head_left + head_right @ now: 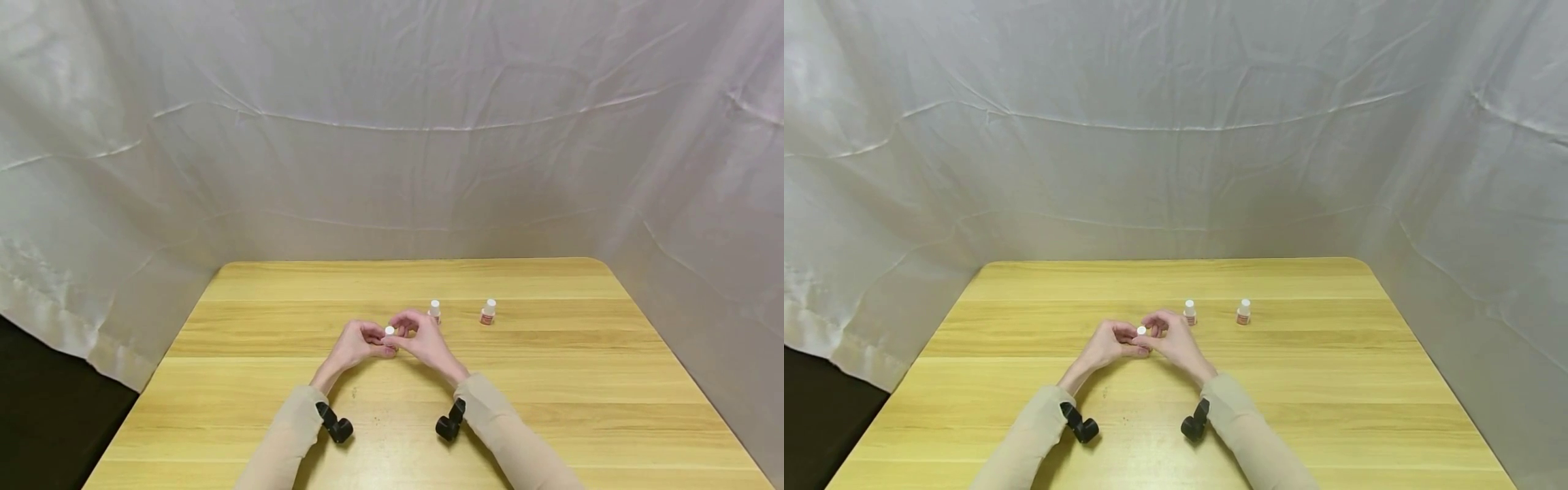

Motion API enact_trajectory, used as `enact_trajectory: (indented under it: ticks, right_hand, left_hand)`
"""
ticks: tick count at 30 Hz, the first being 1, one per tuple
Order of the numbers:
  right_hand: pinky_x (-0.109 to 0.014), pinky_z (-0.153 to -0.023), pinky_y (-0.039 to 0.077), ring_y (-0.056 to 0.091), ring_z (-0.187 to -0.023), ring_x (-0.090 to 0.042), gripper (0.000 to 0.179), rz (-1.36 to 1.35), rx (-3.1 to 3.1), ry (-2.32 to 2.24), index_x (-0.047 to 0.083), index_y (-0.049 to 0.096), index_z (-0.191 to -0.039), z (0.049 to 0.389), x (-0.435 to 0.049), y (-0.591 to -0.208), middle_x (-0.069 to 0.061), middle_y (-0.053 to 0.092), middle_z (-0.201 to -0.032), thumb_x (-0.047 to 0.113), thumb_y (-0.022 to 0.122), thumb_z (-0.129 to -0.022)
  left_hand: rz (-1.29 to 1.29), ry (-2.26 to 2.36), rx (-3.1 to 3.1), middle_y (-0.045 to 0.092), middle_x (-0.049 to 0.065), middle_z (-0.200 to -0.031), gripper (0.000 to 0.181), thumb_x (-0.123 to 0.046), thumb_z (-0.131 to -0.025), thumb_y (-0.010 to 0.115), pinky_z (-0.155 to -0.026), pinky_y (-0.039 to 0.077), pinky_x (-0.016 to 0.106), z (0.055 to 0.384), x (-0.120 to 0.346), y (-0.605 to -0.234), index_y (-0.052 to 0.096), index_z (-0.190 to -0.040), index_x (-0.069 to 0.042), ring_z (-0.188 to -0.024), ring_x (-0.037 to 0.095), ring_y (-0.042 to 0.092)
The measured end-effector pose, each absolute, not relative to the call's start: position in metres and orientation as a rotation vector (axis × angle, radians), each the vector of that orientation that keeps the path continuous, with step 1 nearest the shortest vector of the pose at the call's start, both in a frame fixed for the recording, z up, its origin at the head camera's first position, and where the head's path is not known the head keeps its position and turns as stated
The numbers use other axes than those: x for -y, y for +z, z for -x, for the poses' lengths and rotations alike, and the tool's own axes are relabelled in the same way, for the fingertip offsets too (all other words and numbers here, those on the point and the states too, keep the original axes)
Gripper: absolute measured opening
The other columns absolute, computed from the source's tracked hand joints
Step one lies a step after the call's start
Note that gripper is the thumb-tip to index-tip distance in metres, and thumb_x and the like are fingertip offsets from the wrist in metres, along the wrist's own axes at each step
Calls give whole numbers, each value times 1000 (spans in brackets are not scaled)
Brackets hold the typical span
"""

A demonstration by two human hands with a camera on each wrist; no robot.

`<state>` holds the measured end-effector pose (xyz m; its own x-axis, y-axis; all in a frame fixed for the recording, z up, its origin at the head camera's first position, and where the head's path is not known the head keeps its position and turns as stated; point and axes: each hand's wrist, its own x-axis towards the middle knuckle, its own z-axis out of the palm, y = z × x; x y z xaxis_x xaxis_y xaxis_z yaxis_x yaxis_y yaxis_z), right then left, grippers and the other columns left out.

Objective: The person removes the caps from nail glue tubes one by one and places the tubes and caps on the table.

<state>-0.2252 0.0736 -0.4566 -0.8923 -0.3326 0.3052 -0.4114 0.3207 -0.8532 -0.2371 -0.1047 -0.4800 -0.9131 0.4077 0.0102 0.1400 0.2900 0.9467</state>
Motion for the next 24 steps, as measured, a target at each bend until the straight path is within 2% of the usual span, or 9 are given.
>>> enact_trajectory:
  ticks: [9,16,24]
  right_hand:
    - [-36,-68,50,59,-72,-25,19,-698,2512,1636,-1,62,-87,227,-70,-455,-14,65,-79,6,72,-71]
    - [-43,-72,50,60,-73,-23,14,-748,2474,1633,1,64,-84,234,-71,-465,-12,65,-80,5,71,-72]
    - [-31,-76,51,58,-73,-7,13,-793,2429,1538,14,67,-82,247,-72,-493,3,65,-80,10,73,-71]
  left_hand:
    - [-579,1662,-2376,69,17,-85,23,-8,-66,77,-67,55,32,238,105,-480,69,-88,-5,-76,33,66]
    - [-653,1674,-2399,70,17,-84,22,-6,-67,76,-66,55,31,239,104,-481,70,-88,-5,-75,32,67]
    - [-655,1697,-2364,70,17,-84,21,-5,-67,75,-67,54,25,241,105,-490,70,-88,-4,-77,30,67]
